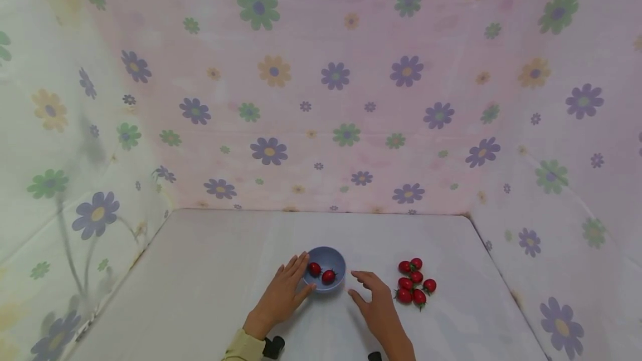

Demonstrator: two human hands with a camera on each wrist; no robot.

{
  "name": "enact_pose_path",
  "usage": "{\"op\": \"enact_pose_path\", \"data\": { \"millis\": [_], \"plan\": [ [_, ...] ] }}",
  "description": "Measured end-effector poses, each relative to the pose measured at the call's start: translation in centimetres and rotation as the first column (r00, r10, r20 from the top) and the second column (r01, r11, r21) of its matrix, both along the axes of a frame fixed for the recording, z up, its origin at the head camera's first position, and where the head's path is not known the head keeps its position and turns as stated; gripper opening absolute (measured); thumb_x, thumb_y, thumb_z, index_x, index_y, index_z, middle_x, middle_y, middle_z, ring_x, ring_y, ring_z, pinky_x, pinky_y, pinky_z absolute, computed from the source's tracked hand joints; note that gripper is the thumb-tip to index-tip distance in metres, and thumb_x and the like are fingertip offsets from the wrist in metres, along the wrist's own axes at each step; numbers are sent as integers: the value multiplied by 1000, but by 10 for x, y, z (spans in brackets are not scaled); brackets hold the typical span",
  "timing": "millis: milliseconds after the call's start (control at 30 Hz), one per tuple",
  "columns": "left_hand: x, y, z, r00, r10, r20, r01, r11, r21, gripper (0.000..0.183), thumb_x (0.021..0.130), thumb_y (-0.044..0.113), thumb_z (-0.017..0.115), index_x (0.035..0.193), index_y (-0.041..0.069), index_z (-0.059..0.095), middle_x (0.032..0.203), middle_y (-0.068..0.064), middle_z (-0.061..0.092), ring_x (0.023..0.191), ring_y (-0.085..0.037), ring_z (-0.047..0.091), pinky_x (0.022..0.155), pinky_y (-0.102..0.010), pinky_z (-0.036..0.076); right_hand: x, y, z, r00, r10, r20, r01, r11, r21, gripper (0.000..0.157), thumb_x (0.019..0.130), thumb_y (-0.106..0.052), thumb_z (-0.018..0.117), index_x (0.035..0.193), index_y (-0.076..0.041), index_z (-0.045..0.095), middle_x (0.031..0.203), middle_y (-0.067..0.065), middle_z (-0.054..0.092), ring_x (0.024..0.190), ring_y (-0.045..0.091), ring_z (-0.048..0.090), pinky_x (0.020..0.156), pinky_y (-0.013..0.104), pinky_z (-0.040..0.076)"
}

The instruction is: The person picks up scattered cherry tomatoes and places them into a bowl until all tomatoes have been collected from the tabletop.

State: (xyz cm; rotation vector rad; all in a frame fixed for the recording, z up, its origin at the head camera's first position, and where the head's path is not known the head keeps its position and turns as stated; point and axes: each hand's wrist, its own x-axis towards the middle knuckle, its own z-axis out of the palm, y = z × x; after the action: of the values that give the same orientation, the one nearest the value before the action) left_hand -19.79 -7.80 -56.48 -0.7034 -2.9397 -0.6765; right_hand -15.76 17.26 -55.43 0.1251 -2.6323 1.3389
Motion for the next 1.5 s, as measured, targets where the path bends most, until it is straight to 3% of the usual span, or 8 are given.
{"op": "enact_pose_path", "data": {
  "millis": [567, 800, 1100, 1267, 1500],
  "plan": [
    [2, -3, -5, 1000, 9, 4, -9, 1000, 7, 74, 104, 51, 51, 160, 6, 31, 166, -9, 31, 153, -33, 30, 120, -59, 29, 11, 11, -4, 994, -86, 64, 84, 996, 33, 45, 85, -4, 81, 128, -10, 69, 123, 6, 71, 111, 27, 67, 97, 46, 56],
    [2, -3, -4, 1000, 9, -2, -9, 1000, 8, 73, 104, 49, 52, 160, 6, 32, 166, -9, 31, 153, -33, 30, 120, -59, 29, 13, 24, -6, 991, -127, 39, 123, 988, 93, 45, 86, -5, 81, 129, -7, 68, 124, 8, 70, 112, 28, 66, 97, 49, 56],
    [2, -2, -4, 1000, 10, 1, -10, 1000, 2, 74, 104, 49, 51, 160, 6, 31, 166, -9, 31, 153, -33, 29, 120, -59, 29, 14, 42, -7, 972, -223, 76, 211, 967, 142, 42, 87, -2, 79, 127, 0, 68, 125, 16, 69, 119, 34, 62, 102, 54, 51],
    [2, -2, -2, 1000, 10, 4, -10, 1000, 6, 74, 104, 50, 51, 160, 6, 31, 166, -9, 31, 153, -33, 29, 120, -59, 29, 12, 49, -6, 949, -290, 125, 268, 949, 166, 41, 87, 0, 78, 126, 3, 66, 127, 22, 65, 125, 41, 57, 104, 58, 48],
    [3, -1, -1, 1000, 1, -4, 0, 1000, 23, 73, 104, 50, 51, 159, 5, 32, 166, -10, 31, 152, -34, 30, 119, -60, 30, 12, 58, -6, 932, -318, 172, 284, 939, 192, 44, 86, 1, 78, 127, 5, 65, 128, 26, 63, 123, 43, 57, 101, 59, 49]
  ]
}}
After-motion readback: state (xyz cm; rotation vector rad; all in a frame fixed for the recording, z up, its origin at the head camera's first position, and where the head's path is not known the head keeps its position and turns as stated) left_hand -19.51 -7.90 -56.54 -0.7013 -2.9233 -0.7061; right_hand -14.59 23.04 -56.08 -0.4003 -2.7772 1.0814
